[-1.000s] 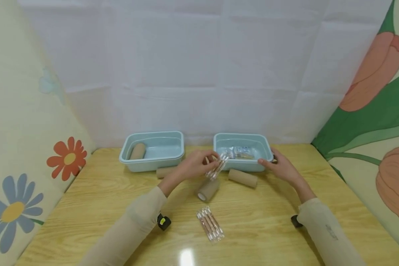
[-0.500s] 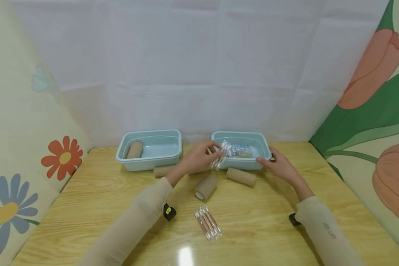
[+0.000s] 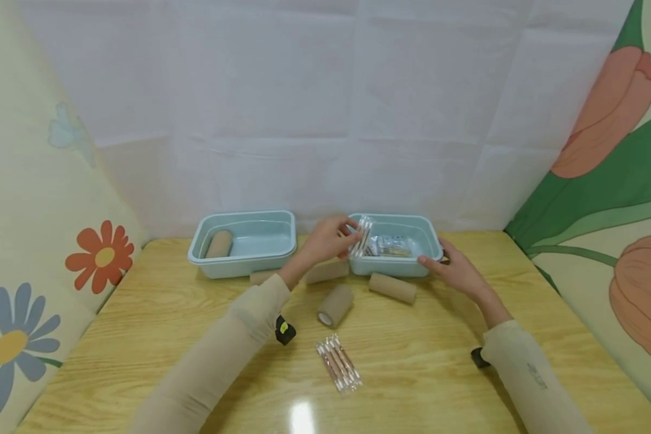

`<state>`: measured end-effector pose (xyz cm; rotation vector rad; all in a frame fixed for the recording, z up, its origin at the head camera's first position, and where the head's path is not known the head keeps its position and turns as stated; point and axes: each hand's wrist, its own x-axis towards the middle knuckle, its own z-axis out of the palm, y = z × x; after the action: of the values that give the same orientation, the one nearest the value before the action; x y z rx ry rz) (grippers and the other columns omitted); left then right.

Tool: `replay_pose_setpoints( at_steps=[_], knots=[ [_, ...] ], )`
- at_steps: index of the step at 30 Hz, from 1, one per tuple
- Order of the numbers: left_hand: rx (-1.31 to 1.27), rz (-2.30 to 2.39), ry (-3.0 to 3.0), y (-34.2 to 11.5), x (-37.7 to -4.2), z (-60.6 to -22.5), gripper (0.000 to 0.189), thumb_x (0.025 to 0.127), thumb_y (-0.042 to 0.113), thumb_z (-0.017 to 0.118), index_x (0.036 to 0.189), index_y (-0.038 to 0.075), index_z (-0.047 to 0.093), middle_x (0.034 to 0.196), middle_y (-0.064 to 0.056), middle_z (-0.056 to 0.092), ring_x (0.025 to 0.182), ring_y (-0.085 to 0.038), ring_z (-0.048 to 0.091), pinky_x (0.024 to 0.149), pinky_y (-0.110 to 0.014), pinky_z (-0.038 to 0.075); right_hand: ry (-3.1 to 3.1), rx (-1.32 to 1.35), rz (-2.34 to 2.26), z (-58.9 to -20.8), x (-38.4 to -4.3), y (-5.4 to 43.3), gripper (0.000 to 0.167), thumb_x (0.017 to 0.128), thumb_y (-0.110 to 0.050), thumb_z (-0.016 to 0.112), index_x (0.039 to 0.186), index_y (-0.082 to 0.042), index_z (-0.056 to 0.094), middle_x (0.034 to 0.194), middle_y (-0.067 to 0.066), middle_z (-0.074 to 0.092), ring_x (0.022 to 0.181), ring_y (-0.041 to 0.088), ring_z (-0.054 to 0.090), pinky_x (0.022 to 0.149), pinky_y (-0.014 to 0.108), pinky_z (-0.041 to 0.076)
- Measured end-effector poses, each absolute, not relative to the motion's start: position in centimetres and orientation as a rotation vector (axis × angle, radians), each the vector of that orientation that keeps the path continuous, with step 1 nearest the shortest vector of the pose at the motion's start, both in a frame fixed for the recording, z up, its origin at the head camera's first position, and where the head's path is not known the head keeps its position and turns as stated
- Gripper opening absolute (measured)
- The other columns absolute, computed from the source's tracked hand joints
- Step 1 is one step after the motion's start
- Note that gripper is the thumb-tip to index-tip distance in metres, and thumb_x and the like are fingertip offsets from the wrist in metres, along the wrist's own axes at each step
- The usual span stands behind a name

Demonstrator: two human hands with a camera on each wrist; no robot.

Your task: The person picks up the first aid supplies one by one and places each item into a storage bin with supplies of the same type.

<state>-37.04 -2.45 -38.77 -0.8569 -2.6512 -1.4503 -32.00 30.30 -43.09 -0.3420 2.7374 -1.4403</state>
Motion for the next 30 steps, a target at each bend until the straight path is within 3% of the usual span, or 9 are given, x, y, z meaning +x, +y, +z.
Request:
replay_pose_setpoints(
  at_steps=[6, 13, 21, 30],
  knots=[
    [-0.678, -1.559, -2.648, -1.94, -37.33, -38.98, 0.032, 0.100, 0.025, 0.069, 0.119, 0.000, 0.065, 0.091, -0.011, 0.069, 0.062, -0.022, 0.069, 0.059, -0.038, 0.059, 2.723, -0.351, -1.460, -43.12, -31.96, 30.24, 0.088, 0.098, -0.051, 0.064, 0.163, -0.009, 0.022, 0.149, 0.024, 0.043, 0.130, 0.043, 0.047, 0.093, 0.054, 0.051],
    [-0.477, -1.717, -2.611, -1.67, -37.27, -38.99, 0.032, 0.097, 0.022, 0.072, 0.116, -0.004, 0.064, 0.091, -0.015, 0.066, 0.058, -0.021, 0.067, 0.068, -0.047, 0.060, 2.732, -0.373, -1.450, -43.43, -32.20, 30.20, 0.085, 0.100, -0.048, 0.064, 0.162, -0.009, 0.022, 0.150, 0.024, 0.043, 0.131, 0.043, 0.046, 0.093, 0.054, 0.051],
    [-0.418, -1.833, -2.543, -1.58, -37.42, -39.10, 0.030, 0.097, 0.017, 0.072, 0.115, -0.006, 0.063, 0.090, -0.016, 0.066, 0.053, -0.016, 0.064, 0.071, -0.052, 0.059, 2.749, -0.354, -1.431, -43.36, -32.25, 30.23, 0.090, 0.097, -0.055, 0.064, 0.162, -0.010, 0.022, 0.150, 0.023, 0.043, 0.132, 0.043, 0.046, 0.094, 0.055, 0.050],
    [-0.455, -1.801, -2.537, -1.66, -37.60, -39.44, 0.035, 0.099, 0.026, 0.070, 0.116, -0.004, 0.065, 0.092, -0.019, 0.067, 0.055, -0.017, 0.065, 0.072, -0.054, 0.058, 2.764, -0.338, -1.414, -43.35, -32.21, 30.40, 0.090, 0.097, -0.054, 0.064, 0.163, -0.009, 0.021, 0.151, 0.024, 0.042, 0.134, 0.043, 0.044, 0.095, 0.056, 0.049]
  ],
)
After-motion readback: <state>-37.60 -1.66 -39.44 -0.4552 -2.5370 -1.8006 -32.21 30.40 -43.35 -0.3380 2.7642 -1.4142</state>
